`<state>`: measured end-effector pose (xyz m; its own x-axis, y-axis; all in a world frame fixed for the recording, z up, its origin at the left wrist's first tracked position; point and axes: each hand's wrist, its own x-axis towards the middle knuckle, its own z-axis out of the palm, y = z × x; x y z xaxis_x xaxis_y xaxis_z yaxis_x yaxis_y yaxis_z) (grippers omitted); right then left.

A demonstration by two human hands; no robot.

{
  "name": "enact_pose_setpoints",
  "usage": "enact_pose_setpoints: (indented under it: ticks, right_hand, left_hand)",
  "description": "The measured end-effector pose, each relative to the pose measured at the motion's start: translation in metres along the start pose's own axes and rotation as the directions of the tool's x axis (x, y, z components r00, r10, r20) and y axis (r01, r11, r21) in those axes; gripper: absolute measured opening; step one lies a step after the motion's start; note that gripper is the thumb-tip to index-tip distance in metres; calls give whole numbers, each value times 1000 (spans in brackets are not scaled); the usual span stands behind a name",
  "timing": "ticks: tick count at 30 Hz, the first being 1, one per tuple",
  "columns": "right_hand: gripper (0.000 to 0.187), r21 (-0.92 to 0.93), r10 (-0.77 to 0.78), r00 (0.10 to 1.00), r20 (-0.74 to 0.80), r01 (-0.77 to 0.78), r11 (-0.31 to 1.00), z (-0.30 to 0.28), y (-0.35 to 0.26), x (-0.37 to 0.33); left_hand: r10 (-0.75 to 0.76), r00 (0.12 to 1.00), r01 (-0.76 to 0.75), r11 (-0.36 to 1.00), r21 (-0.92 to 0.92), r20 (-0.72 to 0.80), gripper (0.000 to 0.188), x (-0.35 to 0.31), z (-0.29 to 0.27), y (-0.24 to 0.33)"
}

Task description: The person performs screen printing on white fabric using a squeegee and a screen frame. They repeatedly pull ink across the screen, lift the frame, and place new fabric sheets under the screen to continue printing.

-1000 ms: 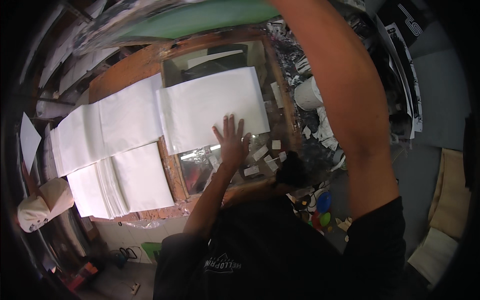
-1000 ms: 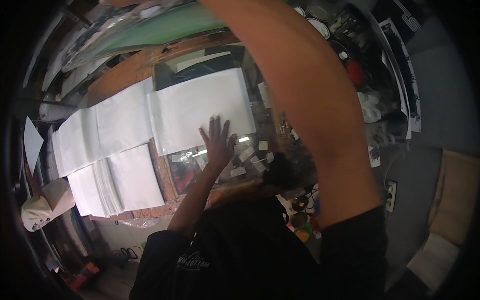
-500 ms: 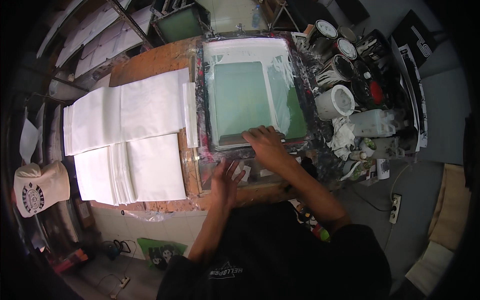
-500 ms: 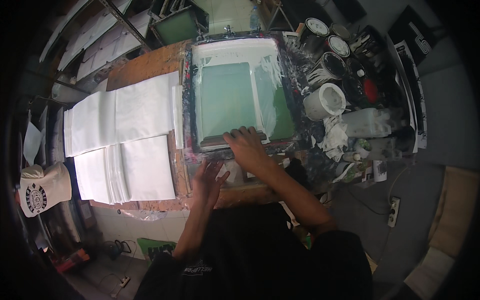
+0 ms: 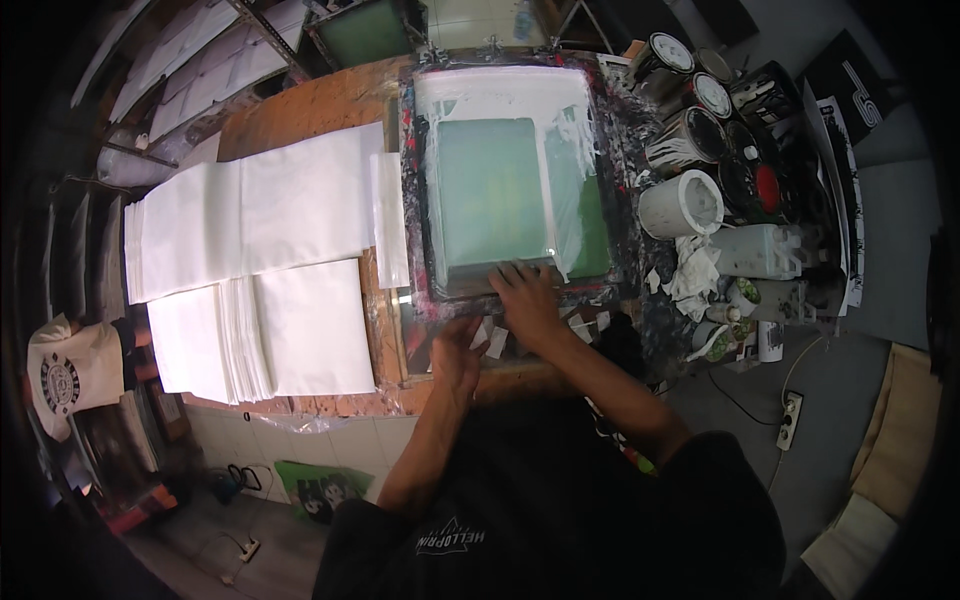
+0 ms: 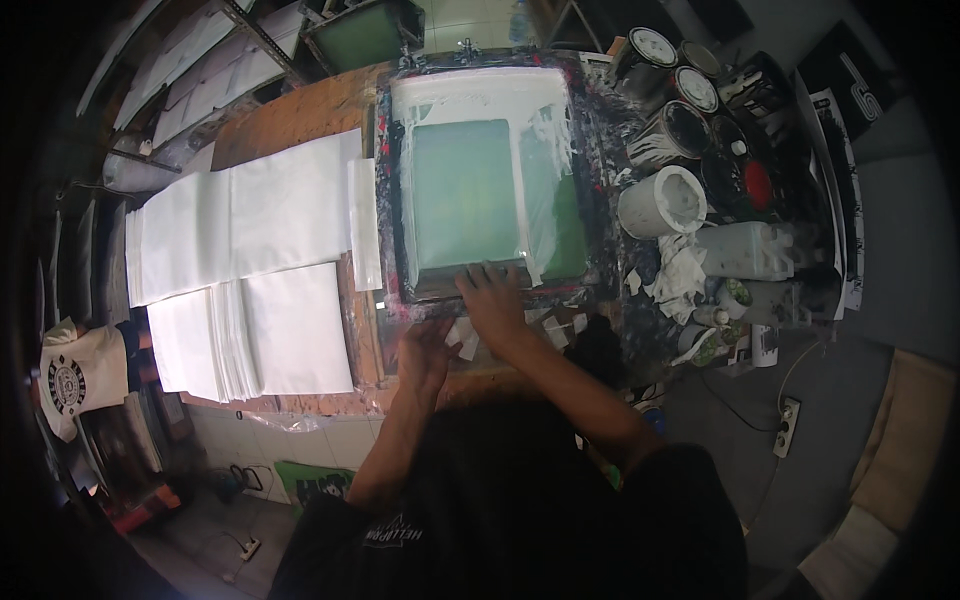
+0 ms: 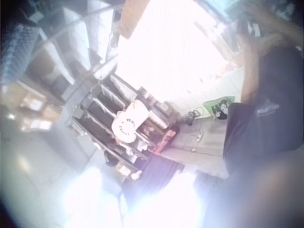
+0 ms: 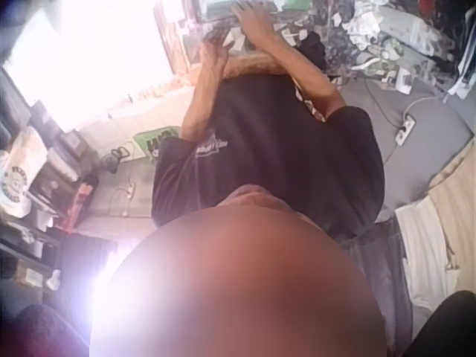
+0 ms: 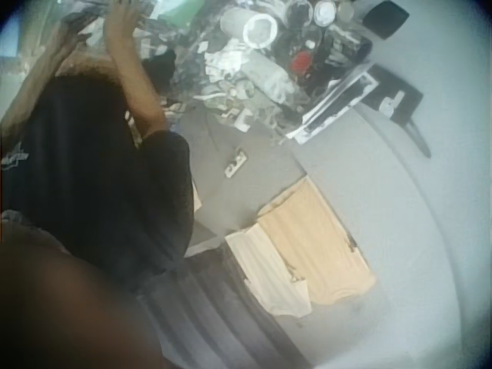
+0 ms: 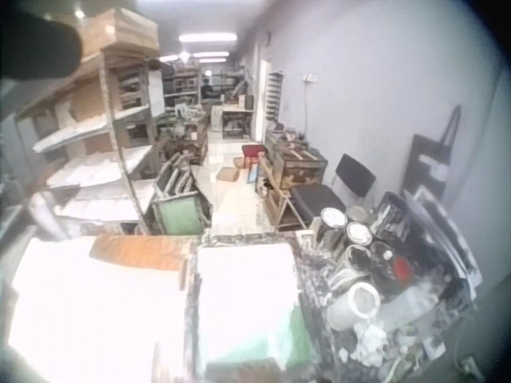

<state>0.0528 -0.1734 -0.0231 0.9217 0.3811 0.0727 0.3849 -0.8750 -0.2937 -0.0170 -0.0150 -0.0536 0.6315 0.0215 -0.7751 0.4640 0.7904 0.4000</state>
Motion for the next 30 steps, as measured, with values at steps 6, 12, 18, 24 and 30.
enact_pose_setpoints:
  ticks: [6,12,18,24,30]
  right_hand:
    - [42,-82,-3,994,-109,-6,997,17,37,85]
    - [41,0,111,994,-9,-111,994,1,92,213]
    - [50,6,174,984,-31,-174,985,-16,130,294]
    - [49,-32,133,991,-4,-133,991,-17,150,303]
    - [36,131,130,981,144,-149,980,-73,125,234]
  left_hand:
    - [18,996,-10,996,93,-83,32,-13,21,5]
    - [1,997,7,995,102,-80,32,-13,24,8]
    - [29,994,-23,998,59,-102,32,-20,25,9]
    - [60,997,-55,991,118,-42,30,-20,28,13]
    - [140,989,-146,977,152,50,22,-22,13,12]
